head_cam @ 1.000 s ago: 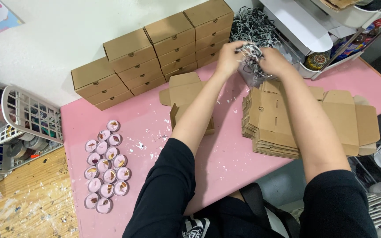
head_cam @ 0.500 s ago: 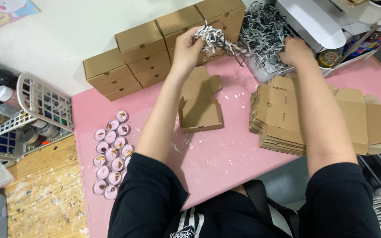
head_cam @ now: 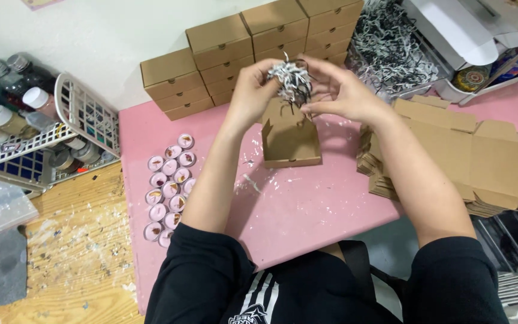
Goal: Packing small tin candles into cardboard gift boxes with decorative paper shred and plastic bags.
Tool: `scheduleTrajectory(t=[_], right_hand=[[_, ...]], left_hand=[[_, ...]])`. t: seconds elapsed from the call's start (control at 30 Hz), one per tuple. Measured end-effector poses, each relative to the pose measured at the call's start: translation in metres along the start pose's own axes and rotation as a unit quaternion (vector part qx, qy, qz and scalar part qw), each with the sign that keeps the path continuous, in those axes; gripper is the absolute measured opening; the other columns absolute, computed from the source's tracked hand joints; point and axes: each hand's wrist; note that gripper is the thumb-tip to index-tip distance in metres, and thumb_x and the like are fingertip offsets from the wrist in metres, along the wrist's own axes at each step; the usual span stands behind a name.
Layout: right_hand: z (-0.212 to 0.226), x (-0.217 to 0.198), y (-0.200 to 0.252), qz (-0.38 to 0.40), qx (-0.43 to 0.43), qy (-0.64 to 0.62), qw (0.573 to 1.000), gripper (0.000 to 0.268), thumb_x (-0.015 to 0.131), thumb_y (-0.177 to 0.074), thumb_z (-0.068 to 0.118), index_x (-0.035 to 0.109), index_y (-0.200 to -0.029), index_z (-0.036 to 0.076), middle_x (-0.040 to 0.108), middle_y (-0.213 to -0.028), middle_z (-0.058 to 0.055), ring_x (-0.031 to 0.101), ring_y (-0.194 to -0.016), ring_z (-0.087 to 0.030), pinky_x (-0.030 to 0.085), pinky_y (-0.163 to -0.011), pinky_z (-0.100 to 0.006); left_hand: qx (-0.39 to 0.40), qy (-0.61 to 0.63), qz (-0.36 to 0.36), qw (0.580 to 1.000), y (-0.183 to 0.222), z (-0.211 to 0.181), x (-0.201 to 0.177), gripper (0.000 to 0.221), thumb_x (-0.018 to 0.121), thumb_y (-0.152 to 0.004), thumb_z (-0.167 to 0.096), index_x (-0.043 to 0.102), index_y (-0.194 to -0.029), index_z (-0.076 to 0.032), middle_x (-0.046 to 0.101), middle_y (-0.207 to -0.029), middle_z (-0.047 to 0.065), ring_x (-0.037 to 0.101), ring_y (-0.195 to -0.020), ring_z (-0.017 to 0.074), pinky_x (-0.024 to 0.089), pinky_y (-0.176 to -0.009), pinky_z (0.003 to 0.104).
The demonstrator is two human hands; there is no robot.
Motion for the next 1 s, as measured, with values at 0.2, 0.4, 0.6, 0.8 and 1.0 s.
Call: scheduleTrajectory(t=[0.2, 0.4, 0.6, 0.8, 1.0], right_hand=[[-0.054, 0.02, 0.013, -0.051, 0.087, -0.042, 0.994, 0.029, 0.072, -0.088, -0.002, 0.069, -0.117, -0.001, 0.076, -0.11, -0.005, 0.072, -0.101, -0.014, 0.059, -0.093, -0.031], [-0.045, 0.039, 0.017, -0.046, 0.188, 0.196, 0.961, 0.03, 0.075, -0.085, 0.002, 0.071, -0.115, 0.002, 0.077, -0.102, -0.012, 0.071, -0.087, -0.019, 0.058, -0.079, -0.033], [-0.045, 0.049, 0.012, 0.031, 0.079, 0.431, 0.898, 0.039, 0.082, -0.073, 0.005, 0.074, -0.111, 0.005, 0.075, -0.101, -0.016, 0.073, -0.088, -0.031, 0.057, -0.082, -0.04], [-0.051, 0.048, 0.007, 0.133, 0.112, 0.378, 0.909, 0.029, 0.079, -0.077, 0.009, 0.078, -0.107, 0.01, 0.078, -0.101, -0.011, 0.077, -0.089, -0.024, 0.059, -0.085, -0.037], [-0.04, -0.009, 0.011, -0.093, 0.039, 0.379, 0.92, 0.024, 0.077, -0.088, 0.009, 0.076, -0.111, 0.006, 0.075, -0.109, -0.013, 0.072, -0.094, -0.022, 0.056, -0.088, -0.037]], left_hand=[[-0.039, 0.005, 0.033, 0.999, 0.037, 0.035, -0.002, 0.025, 0.061, -0.096, 0.008, 0.066, -0.119, 0.0, 0.071, -0.103, 0.0, 0.065, -0.093, 0.0053, 0.055, -0.081, 0.022], [-0.116, -0.12, 0.104, 0.981, 0.066, 0.04, -0.003, 0.04, 0.071, -0.081, 0.005, 0.069, -0.119, -0.006, 0.075, -0.098, 0.001, 0.068, -0.09, 0.0106, 0.057, -0.08, 0.027], [-0.123, -0.396, 0.128, 0.901, 0.071, 0.028, -0.007, 0.052, 0.083, -0.067, -0.008, 0.075, -0.116, -0.024, 0.078, -0.104, 0.004, 0.074, -0.091, 0.0221, 0.057, -0.078, 0.037], [-0.06, -0.493, 0.098, 0.863, 0.077, 0.026, 0.005, 0.032, 0.079, -0.08, -0.013, 0.077, -0.111, -0.019, 0.077, -0.108, 0.005, 0.071, -0.102, 0.0253, 0.047, -0.092, 0.049], [-0.056, -0.59, 0.191, 0.782, 0.084, 0.063, 0.027, 0.018, 0.075, -0.083, -0.011, 0.083, -0.093, -0.024, 0.073, -0.103, 0.006, 0.065, -0.111, 0.0256, 0.046, -0.096, 0.047]])
Point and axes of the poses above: each hand's wrist, its own y-axis away from the middle knuckle, its own x-axis out of the palm, z = x × y
